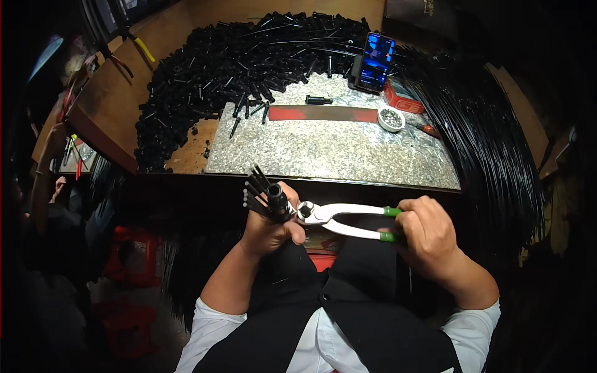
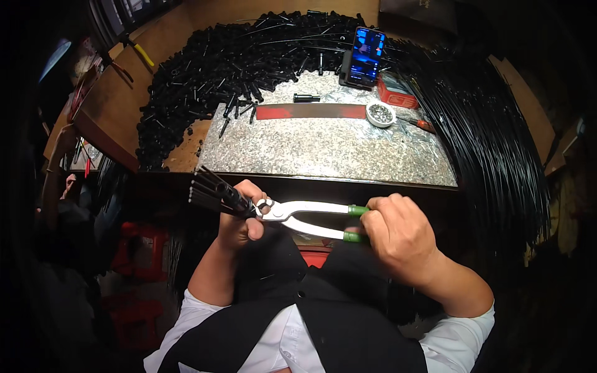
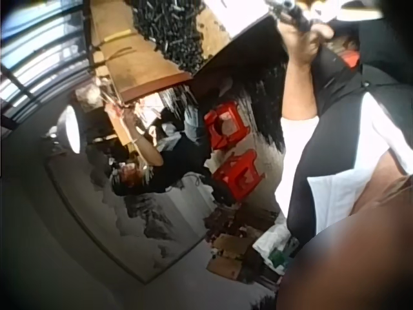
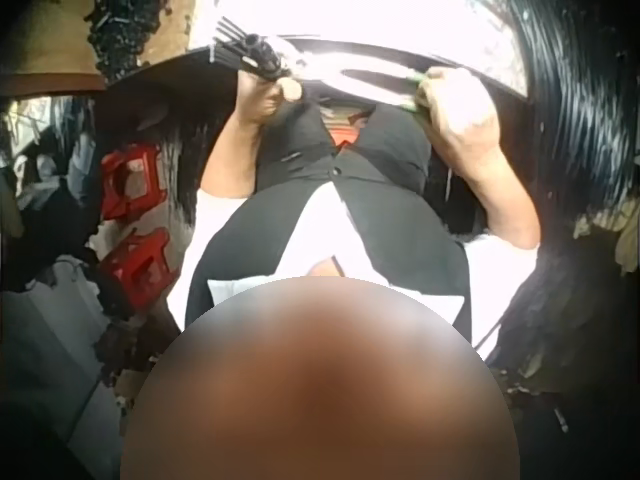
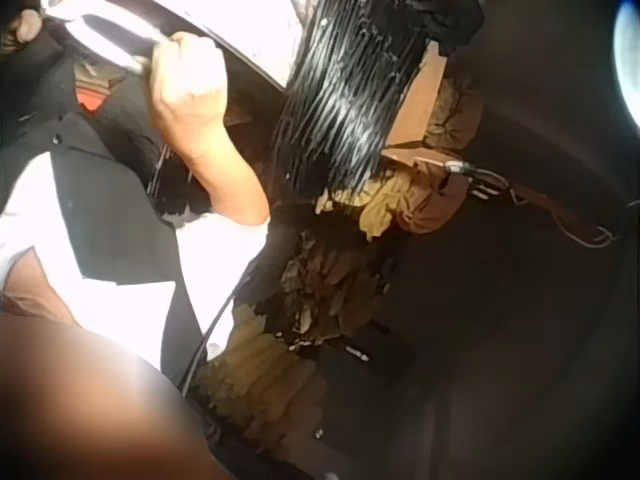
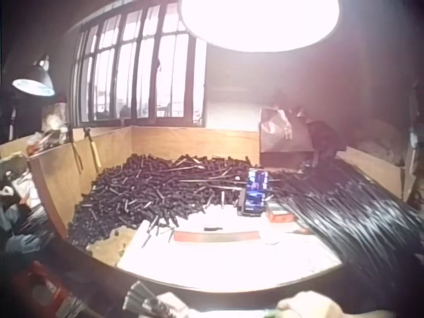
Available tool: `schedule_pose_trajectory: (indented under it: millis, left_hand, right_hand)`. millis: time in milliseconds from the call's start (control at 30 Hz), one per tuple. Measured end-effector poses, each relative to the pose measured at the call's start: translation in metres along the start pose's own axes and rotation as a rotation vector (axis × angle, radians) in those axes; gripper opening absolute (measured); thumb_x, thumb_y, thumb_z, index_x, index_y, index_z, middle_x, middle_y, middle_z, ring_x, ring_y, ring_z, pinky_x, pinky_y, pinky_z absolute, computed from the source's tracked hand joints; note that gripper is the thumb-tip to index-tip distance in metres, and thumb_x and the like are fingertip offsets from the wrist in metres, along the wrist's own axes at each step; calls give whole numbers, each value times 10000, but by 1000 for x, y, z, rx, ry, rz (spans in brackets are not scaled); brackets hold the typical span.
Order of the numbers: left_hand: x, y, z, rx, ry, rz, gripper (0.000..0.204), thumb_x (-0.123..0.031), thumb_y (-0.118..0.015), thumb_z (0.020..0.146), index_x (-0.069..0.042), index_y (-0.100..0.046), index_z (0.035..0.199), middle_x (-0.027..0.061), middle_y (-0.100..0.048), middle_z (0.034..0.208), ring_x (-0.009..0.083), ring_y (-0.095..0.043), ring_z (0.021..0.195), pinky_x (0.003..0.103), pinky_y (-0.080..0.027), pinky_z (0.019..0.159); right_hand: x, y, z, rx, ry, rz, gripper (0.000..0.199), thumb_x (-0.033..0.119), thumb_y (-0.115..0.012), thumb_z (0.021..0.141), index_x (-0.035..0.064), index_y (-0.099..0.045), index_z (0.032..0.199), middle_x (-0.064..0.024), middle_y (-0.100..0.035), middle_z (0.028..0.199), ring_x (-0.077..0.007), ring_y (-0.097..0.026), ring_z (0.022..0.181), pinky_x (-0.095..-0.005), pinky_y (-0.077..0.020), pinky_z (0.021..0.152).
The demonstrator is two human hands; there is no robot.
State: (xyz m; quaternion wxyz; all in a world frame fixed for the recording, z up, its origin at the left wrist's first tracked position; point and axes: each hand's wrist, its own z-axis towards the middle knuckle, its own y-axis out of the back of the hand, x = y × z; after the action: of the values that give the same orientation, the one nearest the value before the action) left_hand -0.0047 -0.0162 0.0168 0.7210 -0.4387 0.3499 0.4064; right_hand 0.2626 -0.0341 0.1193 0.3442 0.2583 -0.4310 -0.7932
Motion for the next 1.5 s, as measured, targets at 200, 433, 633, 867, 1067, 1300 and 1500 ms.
schedule_pose_trajectory:
  millis: [200, 433, 633, 867, 1067, 1300, 1500]
  left_hand:
    - [2, 2, -3, 85, -31, 111, 678, -530, -802, 525, -45, -505, 894, 15, -550, 760, 86, -513, 627, 222, -395, 540]
    - [-12, -4, 5, 320, -24, 87, 654, -454, -824, 542, 23, -659, 958, 92, -677, 903, 95, -591, 681, 228, -447, 571]
    - [-13, -6, 8, 173, -5, 135, 636, -481, -814, 556, 10, -664, 932, 61, -660, 846, 105, -595, 723, 240, -456, 623]
    - [-12, 2, 10, 110, 26, 96, 630, -396, -830, 557, 0, -631, 1003, 55, -628, 941, 104, -567, 790, 241, -453, 678]
    - [-19, 3, 15, 227, 90, 148, 708, -520, -812, 512, 8, -655, 957, 90, -661, 913, 160, -619, 817, 267, -483, 703]
    - [-22, 1, 20, 101, 83, 149, 685, -497, -829, 523, 3, -664, 960, 63, -645, 875, 131, -587, 784, 268, -457, 679]
    - [-30, 3, 23, 168, 132, 59, 709, -468, -829, 456, 10, -670, 956, 28, -642, 859, 85, -558, 720, 228, -436, 621]
  right_hand:
    - [3, 3, -13, 378, -249, 625, 337, 65, -778, 699, 23, -506, 894, -127, -583, 721, -274, -612, 610, -329, -493, 543]
    - [-4, -9, -20, 1142, -852, 1857, 219, 36, -672, 830, 14, -493, 955, -54, -601, 716, -145, -644, 617, -247, -518, 544]
    - [8, 1, -8, 679, -497, 1123, 623, 163, -816, 716, 0, -393, 1143, -83, -565, 818, -178, -620, 734, -305, -500, 627]
    - [7, -1, -10, 115, -190, 434, 328, 118, -693, 802, -20, -489, 1018, -196, -561, 890, -337, -587, 777, -373, -486, 660]
    - [0, 6, 2, 910, -936, 1525, 198, 150, -651, 865, -7, -543, 921, -64, -614, 702, -124, -623, 637, -245, -504, 583]
    - [4, -26, -16, 18, -105, 386, 661, 125, -826, 652, -23, -406, 1141, -180, -531, 982, -284, -588, 725, -334, -484, 635]
    - [2, -21, -18, 571, -635, 1301, 176, 98, -550, 884, -46, -564, 984, -210, -626, 830, -280, -636, 683, -365, -517, 640]
